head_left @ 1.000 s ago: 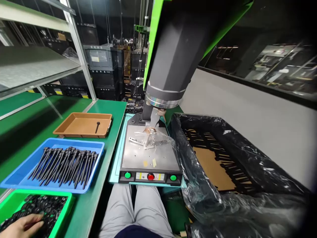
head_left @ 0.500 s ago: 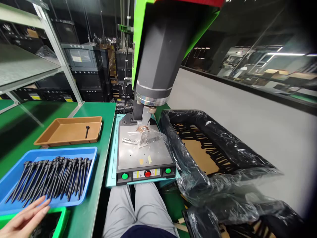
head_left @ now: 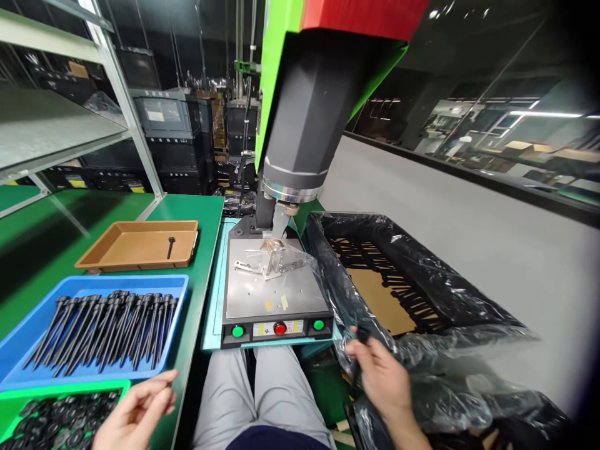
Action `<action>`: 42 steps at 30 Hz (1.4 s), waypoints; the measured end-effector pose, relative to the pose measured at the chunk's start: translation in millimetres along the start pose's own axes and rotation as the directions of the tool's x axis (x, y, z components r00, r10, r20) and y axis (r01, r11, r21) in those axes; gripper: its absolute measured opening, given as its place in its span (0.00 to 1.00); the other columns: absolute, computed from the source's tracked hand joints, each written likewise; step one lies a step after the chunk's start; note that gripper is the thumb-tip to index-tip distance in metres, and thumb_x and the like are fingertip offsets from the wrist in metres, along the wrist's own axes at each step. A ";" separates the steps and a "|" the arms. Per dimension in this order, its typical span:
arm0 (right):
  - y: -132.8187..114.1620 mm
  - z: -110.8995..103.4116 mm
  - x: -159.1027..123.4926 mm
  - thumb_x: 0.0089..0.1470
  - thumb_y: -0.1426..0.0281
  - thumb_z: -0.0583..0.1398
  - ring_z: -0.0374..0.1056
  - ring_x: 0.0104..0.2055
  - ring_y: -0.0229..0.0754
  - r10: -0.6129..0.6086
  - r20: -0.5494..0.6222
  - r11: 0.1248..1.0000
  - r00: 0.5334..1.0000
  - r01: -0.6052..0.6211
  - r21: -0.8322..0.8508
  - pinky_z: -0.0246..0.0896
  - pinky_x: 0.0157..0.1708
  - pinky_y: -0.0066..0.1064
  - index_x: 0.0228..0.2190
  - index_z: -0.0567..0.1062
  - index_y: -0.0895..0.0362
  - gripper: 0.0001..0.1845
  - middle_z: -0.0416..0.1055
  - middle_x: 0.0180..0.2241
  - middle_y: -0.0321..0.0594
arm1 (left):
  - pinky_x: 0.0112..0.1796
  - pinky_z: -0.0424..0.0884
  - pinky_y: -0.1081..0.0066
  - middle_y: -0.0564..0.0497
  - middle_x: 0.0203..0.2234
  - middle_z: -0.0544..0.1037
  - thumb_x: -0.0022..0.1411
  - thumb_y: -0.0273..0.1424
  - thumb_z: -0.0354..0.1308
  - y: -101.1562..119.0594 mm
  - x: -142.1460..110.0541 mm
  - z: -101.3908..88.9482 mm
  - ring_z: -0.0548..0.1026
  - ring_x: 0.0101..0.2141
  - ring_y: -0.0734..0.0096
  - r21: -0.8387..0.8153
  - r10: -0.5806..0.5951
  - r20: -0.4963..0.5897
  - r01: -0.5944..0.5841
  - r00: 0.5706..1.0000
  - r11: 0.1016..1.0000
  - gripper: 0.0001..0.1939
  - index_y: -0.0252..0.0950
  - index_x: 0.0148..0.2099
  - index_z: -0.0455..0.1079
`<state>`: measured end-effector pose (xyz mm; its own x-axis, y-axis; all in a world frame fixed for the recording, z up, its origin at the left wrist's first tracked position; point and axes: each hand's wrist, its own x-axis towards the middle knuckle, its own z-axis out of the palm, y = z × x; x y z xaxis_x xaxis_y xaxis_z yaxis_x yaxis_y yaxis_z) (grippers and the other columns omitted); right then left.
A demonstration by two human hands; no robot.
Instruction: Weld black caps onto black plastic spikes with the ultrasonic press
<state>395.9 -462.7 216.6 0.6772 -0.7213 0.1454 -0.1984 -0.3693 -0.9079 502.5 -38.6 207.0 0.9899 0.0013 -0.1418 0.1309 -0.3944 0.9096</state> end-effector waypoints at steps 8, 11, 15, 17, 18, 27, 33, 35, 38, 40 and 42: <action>-60.5 121.8 -45.4 0.61 0.60 0.53 0.66 0.29 0.40 -0.258 0.624 0.950 0.738 0.074 0.305 0.63 0.30 0.29 0.30 0.73 0.54 0.15 0.68 0.28 0.38 | 0.51 0.72 0.58 0.45 0.46 0.79 0.44 0.37 0.71 42.1 8.9 76.5 0.78 0.45 0.57 -0.637 -0.129 0.159 0.201 0.979 0.744 0.16 0.38 0.34 0.73; -73.0 132.0 -53.3 0.62 0.62 0.52 0.65 0.29 0.38 -0.304 0.659 0.940 0.688 0.105 0.324 0.61 0.31 0.28 0.33 0.74 0.54 0.14 0.68 0.30 0.37 | 0.49 0.73 0.57 0.44 0.44 0.80 0.43 0.35 0.72 60.9 11.1 88.6 0.78 0.45 0.58 -0.709 -0.081 0.173 0.181 0.982 0.681 0.18 0.37 0.37 0.73; -77.2 133.2 -53.7 0.62 0.60 0.52 0.63 0.25 0.37 -0.292 0.703 0.944 0.648 0.076 0.322 0.59 0.28 0.28 0.36 0.76 0.54 0.15 0.69 0.28 0.36 | 0.51 0.70 0.57 0.43 0.42 0.81 0.41 0.35 0.73 80.4 13.6 101.0 0.77 0.46 0.58 -0.725 -0.014 0.232 0.182 0.973 0.664 0.18 0.37 0.35 0.73; -77.8 131.2 -52.3 0.62 0.61 0.52 0.63 0.25 0.38 -0.290 0.705 0.946 0.647 0.086 0.311 0.59 0.29 0.29 0.36 0.76 0.54 0.15 0.70 0.27 0.36 | 0.51 0.70 0.57 0.43 0.42 0.81 0.41 0.34 0.73 82.9 14.1 105.9 0.77 0.46 0.58 -0.722 0.003 0.282 0.210 0.959 0.659 0.17 0.37 0.35 0.73; -78.3 130.0 -51.5 0.62 0.61 0.52 0.64 0.26 0.38 -0.294 0.700 0.946 0.650 0.095 0.309 0.59 0.29 0.29 0.35 0.76 0.54 0.15 0.70 0.27 0.36 | 0.51 0.70 0.58 0.44 0.43 0.81 0.42 0.33 0.72 82.9 14.1 108.0 0.77 0.47 0.59 -0.723 0.011 0.302 0.221 0.953 0.654 0.16 0.38 0.35 0.73; -72.3 130.1 -47.9 0.62 0.62 0.54 0.58 0.22 0.35 -0.299 0.715 0.929 0.632 0.021 0.370 0.54 0.25 0.27 0.28 0.72 0.56 0.15 0.65 0.22 0.33 | 0.53 0.66 0.57 0.44 0.42 0.81 0.45 0.27 0.71 85.6 11.5 114.3 0.77 0.46 0.59 -0.757 0.076 0.331 0.217 0.941 0.616 0.12 0.35 0.35 0.76; -68.9 131.0 -49.0 0.62 0.60 0.53 0.53 0.19 0.33 -0.235 0.772 0.909 0.591 -0.148 0.390 0.49 0.20 0.26 0.28 0.71 0.56 0.16 0.60 0.19 0.31 | 0.52 0.66 0.55 0.43 0.41 0.81 0.46 0.27 0.71 83.7 12.5 114.7 0.77 0.46 0.58 -0.741 0.078 0.320 0.198 0.944 0.641 0.11 0.35 0.35 0.77; -72.6 129.0 -48.6 0.62 0.63 0.54 0.57 0.22 0.34 -0.281 0.711 0.922 0.644 -0.024 0.387 0.52 0.24 0.27 0.28 0.72 0.56 0.14 0.64 0.21 0.33 | 0.53 0.65 0.55 0.42 0.42 0.81 0.48 0.28 0.70 81.9 12.6 115.8 0.76 0.47 0.57 -0.725 0.102 0.305 0.162 0.947 0.670 0.10 0.34 0.35 0.77; -75.3 127.7 -48.5 0.61 0.66 0.54 0.60 0.25 0.35 -0.308 0.669 0.925 0.676 0.049 0.376 0.55 0.27 0.27 0.29 0.73 0.56 0.12 0.67 0.25 0.34 | 0.53 0.66 0.55 0.42 0.43 0.80 0.50 0.28 0.69 79.1 12.3 117.6 0.76 0.47 0.56 -0.703 0.141 0.279 0.102 0.950 0.704 0.09 0.34 0.35 0.76; -73.1 128.7 -48.8 0.62 0.64 0.54 0.58 0.22 0.33 -0.264 0.702 0.920 0.661 -0.046 0.389 0.54 0.24 0.26 0.30 0.73 0.56 0.12 0.66 0.24 0.33 | 0.51 0.68 0.57 0.41 0.45 0.80 0.50 0.29 0.69 77.1 11.9 119.1 0.76 0.48 0.56 -0.669 0.164 0.267 0.061 0.950 0.741 0.10 0.34 0.37 0.76; -68.8 130.7 -48.7 0.61 0.61 0.55 0.57 0.20 0.32 -0.217 0.732 0.890 0.646 -0.178 0.421 0.53 0.20 0.24 0.33 0.73 0.56 0.13 0.65 0.24 0.33 | 0.47 0.71 0.60 0.40 0.48 0.78 0.50 0.29 0.69 74.9 11.8 121.3 0.76 0.47 0.56 -0.621 0.174 0.272 0.034 0.947 0.783 0.12 0.34 0.39 0.76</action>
<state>469.1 -325.6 220.6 0.9991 0.0427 0.0032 0.0012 0.0461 -0.9989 517.4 -179.6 226.1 0.9448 -0.3171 -0.0822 0.1706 0.2620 0.9499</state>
